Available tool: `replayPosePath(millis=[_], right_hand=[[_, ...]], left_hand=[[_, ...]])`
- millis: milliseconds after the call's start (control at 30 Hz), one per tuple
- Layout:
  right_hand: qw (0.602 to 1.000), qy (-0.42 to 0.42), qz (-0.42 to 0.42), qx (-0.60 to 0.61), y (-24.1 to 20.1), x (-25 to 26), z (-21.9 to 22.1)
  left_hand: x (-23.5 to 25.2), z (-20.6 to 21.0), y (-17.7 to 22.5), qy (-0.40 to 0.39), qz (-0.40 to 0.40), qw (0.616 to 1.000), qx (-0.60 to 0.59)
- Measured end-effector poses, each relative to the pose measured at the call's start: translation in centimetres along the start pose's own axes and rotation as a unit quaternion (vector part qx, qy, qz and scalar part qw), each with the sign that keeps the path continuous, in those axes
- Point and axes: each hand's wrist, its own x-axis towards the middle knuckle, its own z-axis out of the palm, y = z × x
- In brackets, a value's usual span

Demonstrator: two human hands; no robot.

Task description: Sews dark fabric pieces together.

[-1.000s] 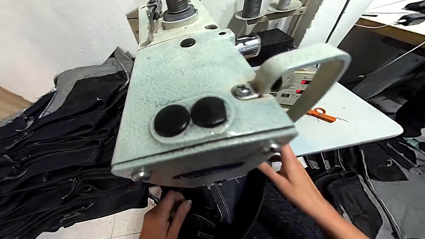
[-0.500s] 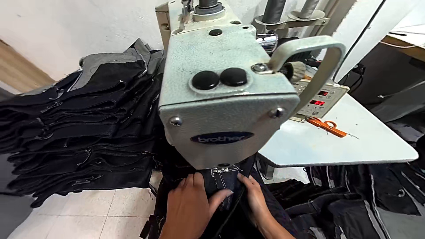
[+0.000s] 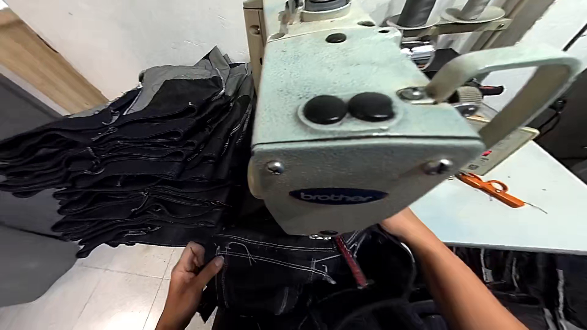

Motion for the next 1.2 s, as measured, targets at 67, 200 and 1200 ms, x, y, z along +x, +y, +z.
replayPosePath(millis=[67,200,1200], right_hand=[[0.995,0.027,-0.091,-0.027,2.5,3.7,1.2],[0.993,0.033,-0.112,0.013,5.1,7.5,1.7],[0.995,0.092,-0.029,-0.002,5.9,3.1,1.6]], left_hand=[[-0.7,0.8,0.3,-0.002,0.007,0.999,0.037],[-0.8,2.6,2.5,0.029,0.014,0.996,0.078],[1.8,0.9,0.8,0.003,0.018,0.997,0.071]])
